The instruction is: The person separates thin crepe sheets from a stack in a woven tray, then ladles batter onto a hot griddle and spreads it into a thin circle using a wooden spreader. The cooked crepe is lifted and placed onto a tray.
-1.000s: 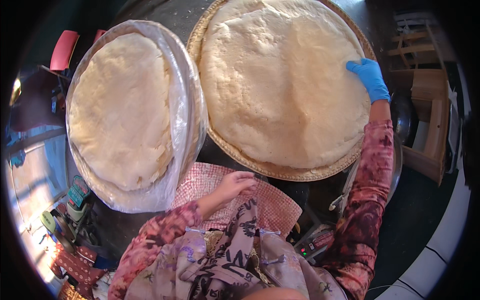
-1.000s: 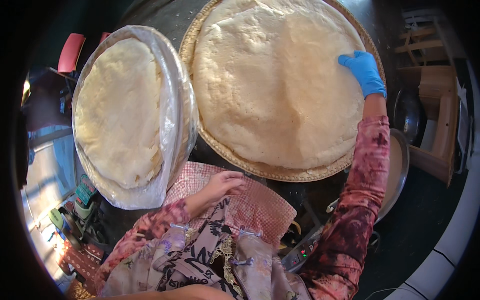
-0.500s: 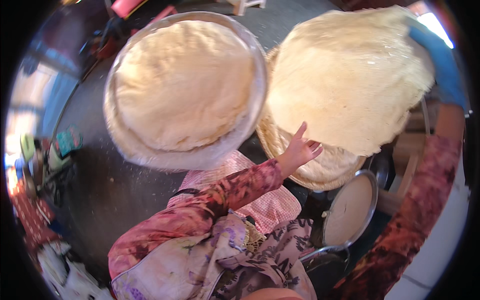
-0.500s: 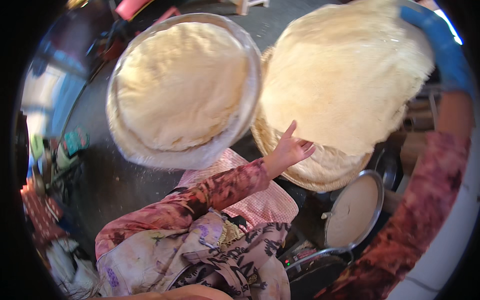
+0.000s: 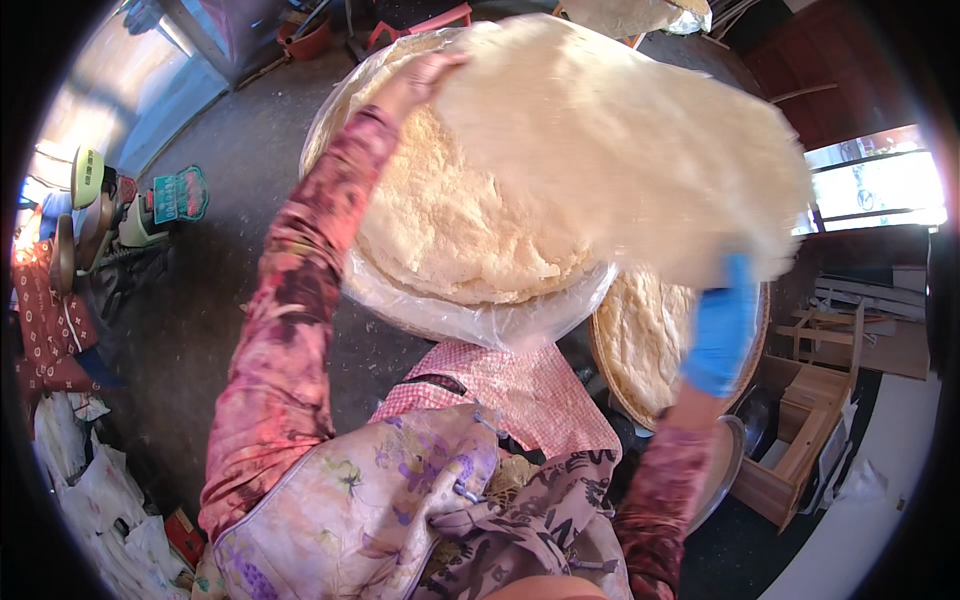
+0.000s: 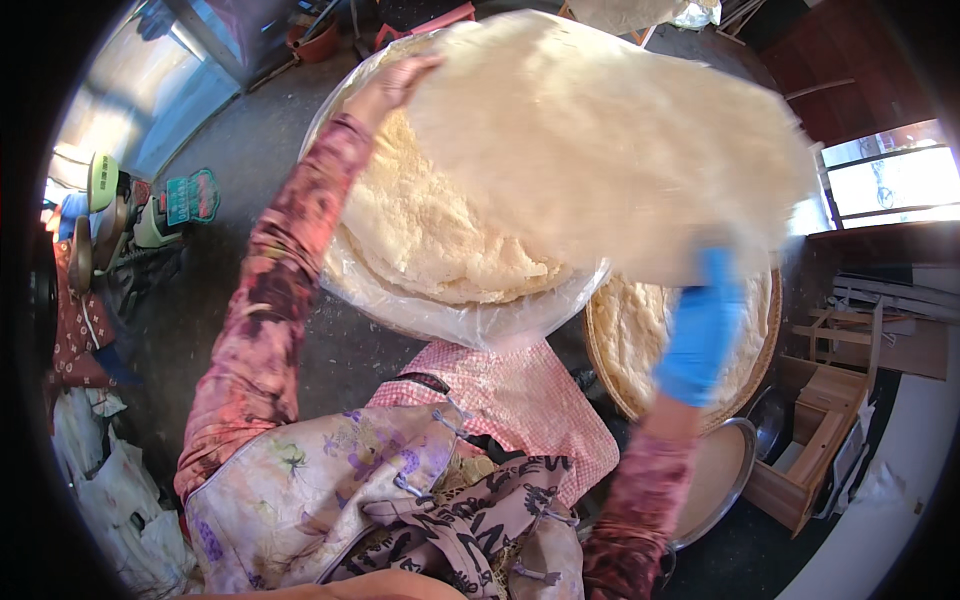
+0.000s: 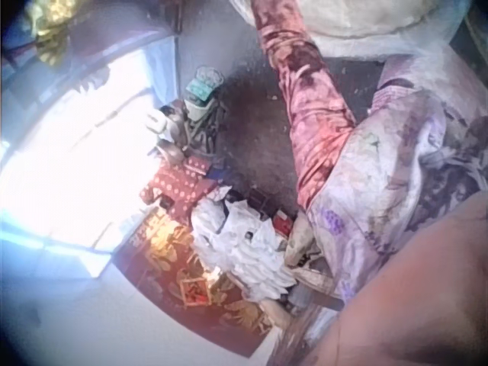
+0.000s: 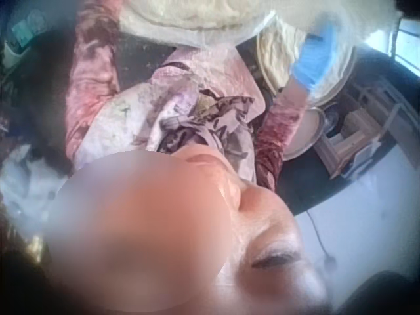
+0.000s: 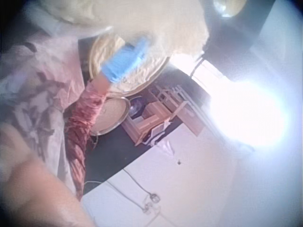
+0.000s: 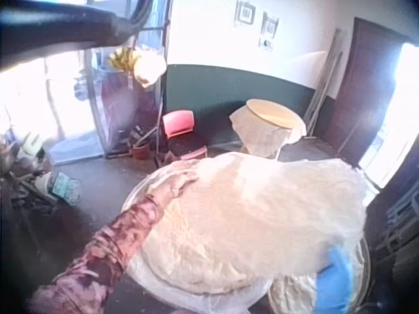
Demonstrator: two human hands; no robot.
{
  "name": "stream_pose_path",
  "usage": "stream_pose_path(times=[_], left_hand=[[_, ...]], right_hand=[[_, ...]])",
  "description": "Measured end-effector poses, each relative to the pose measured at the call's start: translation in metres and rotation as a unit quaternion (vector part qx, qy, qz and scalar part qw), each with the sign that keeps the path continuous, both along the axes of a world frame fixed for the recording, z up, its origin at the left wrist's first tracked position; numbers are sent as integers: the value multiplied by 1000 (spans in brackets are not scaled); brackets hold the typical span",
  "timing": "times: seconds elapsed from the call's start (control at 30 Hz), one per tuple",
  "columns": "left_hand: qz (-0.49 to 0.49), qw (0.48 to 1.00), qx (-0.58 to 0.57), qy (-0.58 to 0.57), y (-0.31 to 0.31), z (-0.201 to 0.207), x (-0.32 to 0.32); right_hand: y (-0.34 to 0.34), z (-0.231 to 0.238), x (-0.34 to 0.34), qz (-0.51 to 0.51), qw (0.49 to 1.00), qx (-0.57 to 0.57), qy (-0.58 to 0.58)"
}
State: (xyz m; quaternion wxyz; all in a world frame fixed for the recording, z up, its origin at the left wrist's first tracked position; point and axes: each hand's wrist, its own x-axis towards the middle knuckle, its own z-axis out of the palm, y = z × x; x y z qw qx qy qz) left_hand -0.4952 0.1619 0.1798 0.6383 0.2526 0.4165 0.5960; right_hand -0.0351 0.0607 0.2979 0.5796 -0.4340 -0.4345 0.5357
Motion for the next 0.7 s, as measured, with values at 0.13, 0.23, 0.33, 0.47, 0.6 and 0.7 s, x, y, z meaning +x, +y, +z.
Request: stream_pose_path(times=[0.13, 0.23, 0.33, 0.47, 0.6, 0.7], left_hand=[[42, 954, -60, 291, -8, -24, -100], [76, 870, -126, 471, -7, -62, -139], [141, 842, -152, 498, -8, -100, -162], [146, 790, -176, 569, -6, -132, -177], [132, 735, -184, 639, -4, -144, -181], [155, 678, -95, 712, -15, -139, -182]], right_hand=[[-52, -105, -102, 69, 963, -209, 156], [-85, -154, -153, 77, 915, -362, 160], [-114, -188, -179, 118, 891, -424, 113], [-139, -213, -189, 157, 841, -506, 110], [-139, -193, -188, 273, 803, -518, 112], [-113, -157, -169, 520, 741, -387, -175]])
